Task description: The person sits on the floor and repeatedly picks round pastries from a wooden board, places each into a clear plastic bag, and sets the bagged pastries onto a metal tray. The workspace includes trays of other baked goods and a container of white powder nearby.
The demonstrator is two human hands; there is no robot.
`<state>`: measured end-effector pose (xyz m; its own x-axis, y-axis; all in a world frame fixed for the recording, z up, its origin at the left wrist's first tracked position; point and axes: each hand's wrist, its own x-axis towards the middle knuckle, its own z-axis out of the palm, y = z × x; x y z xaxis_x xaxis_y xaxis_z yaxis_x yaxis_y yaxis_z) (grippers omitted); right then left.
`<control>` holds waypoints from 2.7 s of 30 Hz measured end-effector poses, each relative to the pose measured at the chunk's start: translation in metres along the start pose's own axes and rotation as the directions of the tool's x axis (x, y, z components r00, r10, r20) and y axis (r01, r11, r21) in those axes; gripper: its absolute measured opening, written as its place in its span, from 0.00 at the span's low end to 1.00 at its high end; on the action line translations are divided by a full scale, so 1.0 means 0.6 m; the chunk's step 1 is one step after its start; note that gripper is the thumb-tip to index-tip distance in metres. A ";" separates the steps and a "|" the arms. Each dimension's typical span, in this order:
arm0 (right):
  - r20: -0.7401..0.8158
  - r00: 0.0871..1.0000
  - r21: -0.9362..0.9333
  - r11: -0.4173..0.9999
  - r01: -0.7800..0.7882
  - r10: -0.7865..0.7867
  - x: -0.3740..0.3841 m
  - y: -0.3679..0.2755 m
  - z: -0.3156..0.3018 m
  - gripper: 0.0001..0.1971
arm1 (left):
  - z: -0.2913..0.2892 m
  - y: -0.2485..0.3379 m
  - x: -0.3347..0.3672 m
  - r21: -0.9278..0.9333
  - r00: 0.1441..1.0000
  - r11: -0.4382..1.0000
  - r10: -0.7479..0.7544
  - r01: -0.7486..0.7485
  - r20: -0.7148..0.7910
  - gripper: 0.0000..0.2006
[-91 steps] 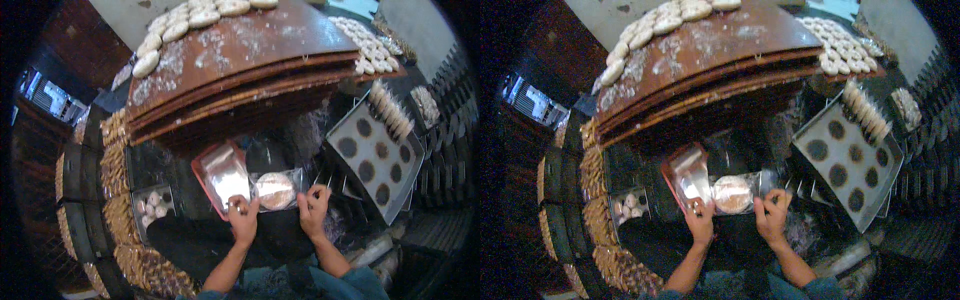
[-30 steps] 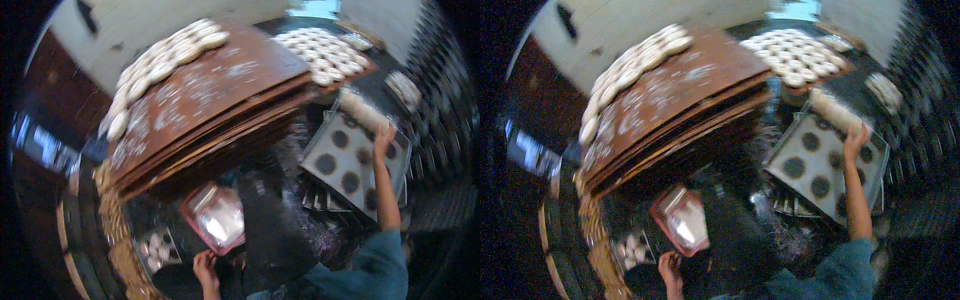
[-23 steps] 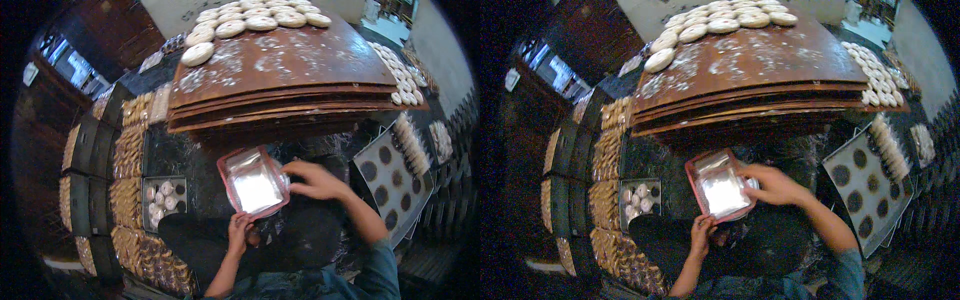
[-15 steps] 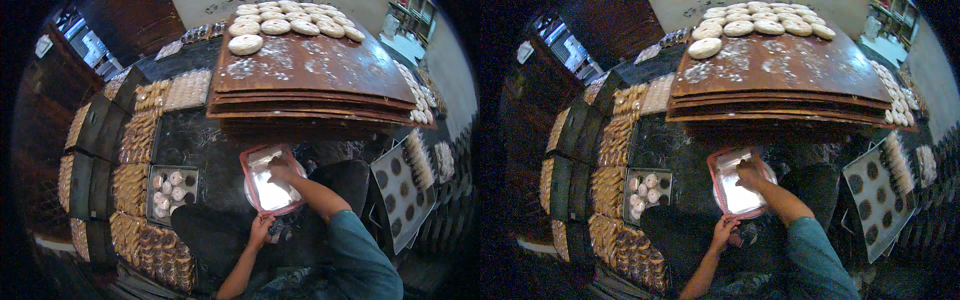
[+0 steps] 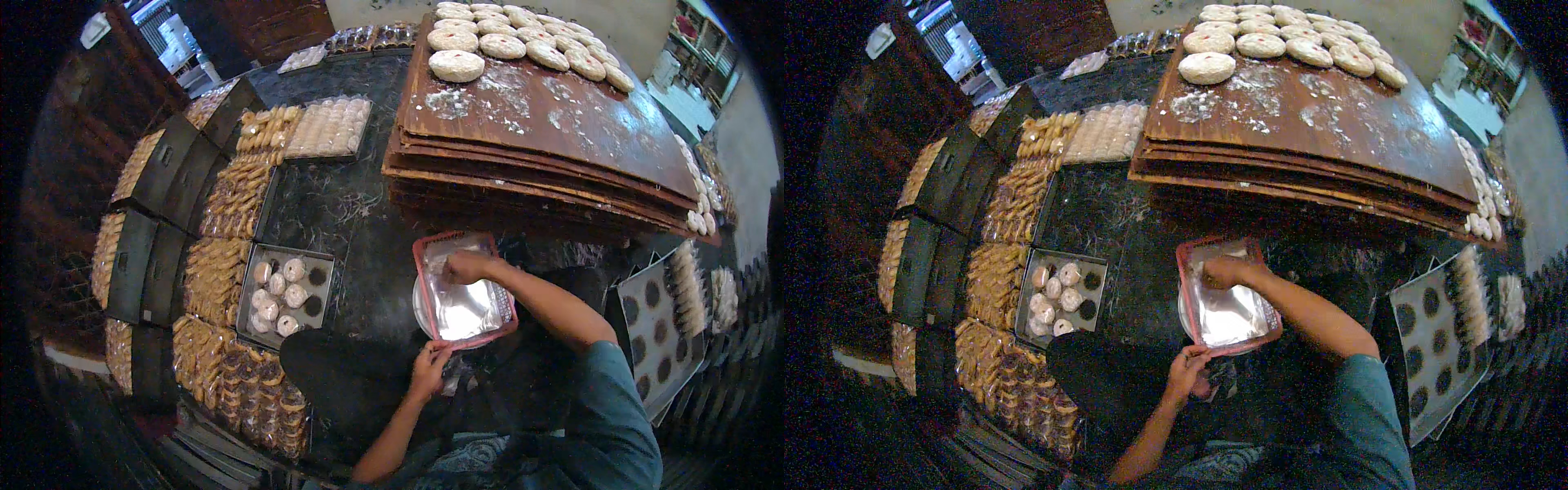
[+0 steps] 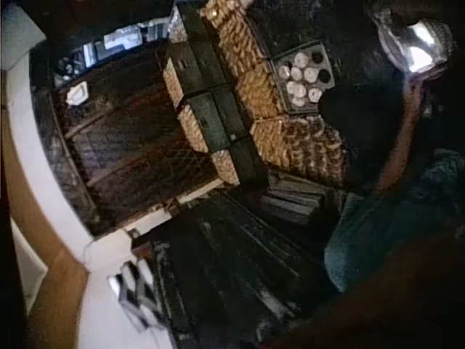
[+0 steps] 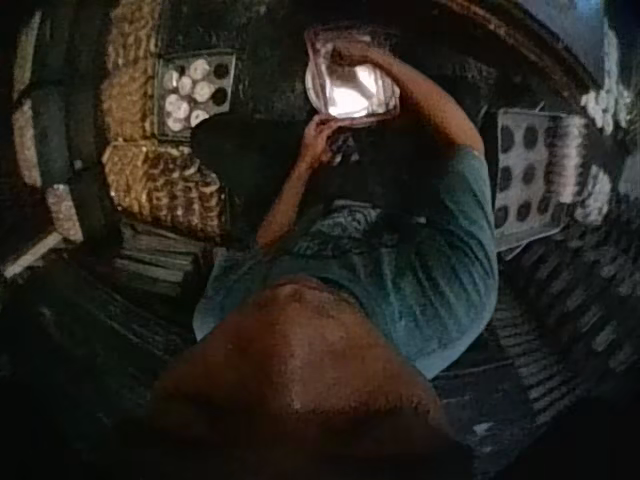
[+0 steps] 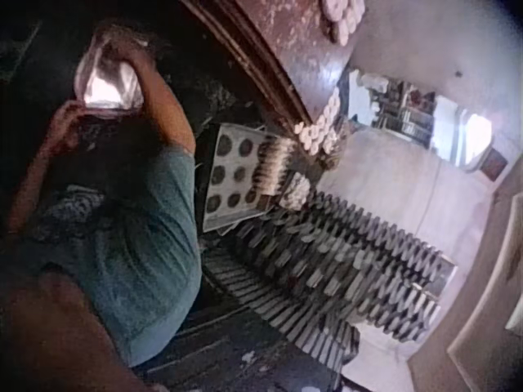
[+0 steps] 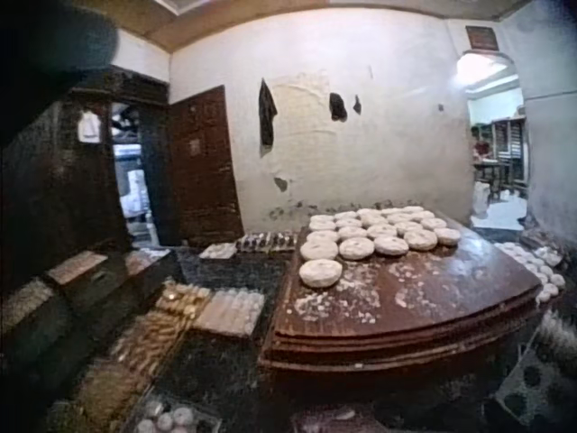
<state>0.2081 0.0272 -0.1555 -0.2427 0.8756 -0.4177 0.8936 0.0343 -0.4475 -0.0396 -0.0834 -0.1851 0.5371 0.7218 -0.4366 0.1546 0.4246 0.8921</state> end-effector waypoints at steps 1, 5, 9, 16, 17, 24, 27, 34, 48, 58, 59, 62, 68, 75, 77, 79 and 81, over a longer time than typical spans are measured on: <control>-0.070 0.997 -0.002 1.000 -0.027 0.027 -0.037 -0.055 -0.058 0.13 | 0.007 0.022 -0.008 -0.019 0.998 0.999 -0.041 0.043 0.056 0.12; -0.823 0.533 0.071 0.896 0.438 -0.195 -0.056 -0.120 -0.088 0.12 | 0.031 0.085 -0.023 -0.035 0.942 0.996 -0.071 0.087 0.327 0.11; -0.334 0.928 0.090 0.975 0.204 -0.164 -0.043 -0.163 -0.003 0.21 | 0.017 0.100 -0.001 -0.136 0.936 0.984 -0.061 0.115 0.347 0.13; -0.289 0.781 -0.279 0.829 0.484 -0.554 -0.244 -0.220 -0.042 0.26 | -0.070 0.237 0.050 -0.900 0.881 0.273 0.244 0.339 0.406 0.31; -0.258 0.761 -0.259 0.802 0.539 -0.595 -0.262 -0.218 -0.045 0.26 | -0.065 0.271 0.044 -0.867 0.839 0.401 0.325 0.295 0.436 0.32; -0.604 0.580 -0.127 0.784 0.608 -0.547 -0.323 -0.220 -0.051 0.24 | -0.010 0.340 -0.003 -0.603 0.714 0.795 0.461 -0.069 0.526 0.36; -0.537 0.675 0.132 0.740 0.660 -0.505 -0.327 -0.238 -0.048 0.23 | 0.030 0.344 -0.032 -0.551 0.592 0.820 0.524 -0.156 0.612 0.40; -0.737 0.625 0.286 0.720 0.633 -0.257 -0.317 -0.256 -0.060 0.31 | 0.066 0.281 -0.087 -0.559 0.627 0.654 0.728 -0.510 0.279 0.52; -0.888 0.444 0.109 0.993 -0.054 0.122 -0.181 -0.029 -0.460 0.43 | -0.093 0.259 0.050 -0.973 0.995 -0.230 0.100 0.030 0.007 0.25; -0.875 0.403 0.186 0.954 -0.233 0.269 -0.093 -0.063 -0.493 0.52 | -0.105 0.227 0.076 -0.912 0.994 -0.398 0.086 0.101 0.072 0.33; -0.836 0.465 0.228 0.955 -0.188 0.291 -0.114 -0.085 -0.481 0.52 | -0.102 0.236 0.077 -0.915 0.997 -0.397 0.064 0.073 0.052 0.34; -0.781 0.599 0.319 0.938 0.138 0.177 -0.176 -0.133 -0.412 0.50 | -0.094 0.252 0.091 -0.923 0.998 -0.383 -0.043 0.031 0.051 0.30; -0.423 0.903 0.527 0.790 0.314 -0.077 -0.220 -0.235 -0.310 0.49 | -0.106 0.223 0.114 -0.956 0.988 -0.265 0.119 0.123 0.094 0.33; -0.446 0.894 0.114 0.988 0.101 -0.040 -0.147 -0.290 -0.252 0.48 | -0.094 0.282 0.089 -0.944 0.943 0.003 0.037 -0.331 -0.331 0.33; -0.559 0.812 -0.039 0.984 0.173 -0.165 -0.110 -0.289 -0.216 0.47 | -0.096 0.282 0.089 -0.932 0.932 -0.014 0.005 -0.363 -0.363 0.33; -0.574 0.804 -0.001 0.983 0.186 -0.153 -0.093 -0.289 -0.188 0.46 | -0.113 0.262 0.102 -0.942 0.945 -0.075 -0.044 -0.326 -0.324 0.32; -0.476 0.880 0.229 0.964 0.134 -0.009 -0.081 -0.295 -0.164 0.44 | -0.138 0.232 0.109 -0.938 0.936 -0.089 0.085 -0.335 -0.343 0.34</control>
<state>0.0991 0.0259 0.0218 -0.0420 0.9990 0.0128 0.7424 0.0397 -0.6688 -0.0514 0.0683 -0.0989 0.2315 0.8986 -0.3727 -0.9716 0.2328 -0.0422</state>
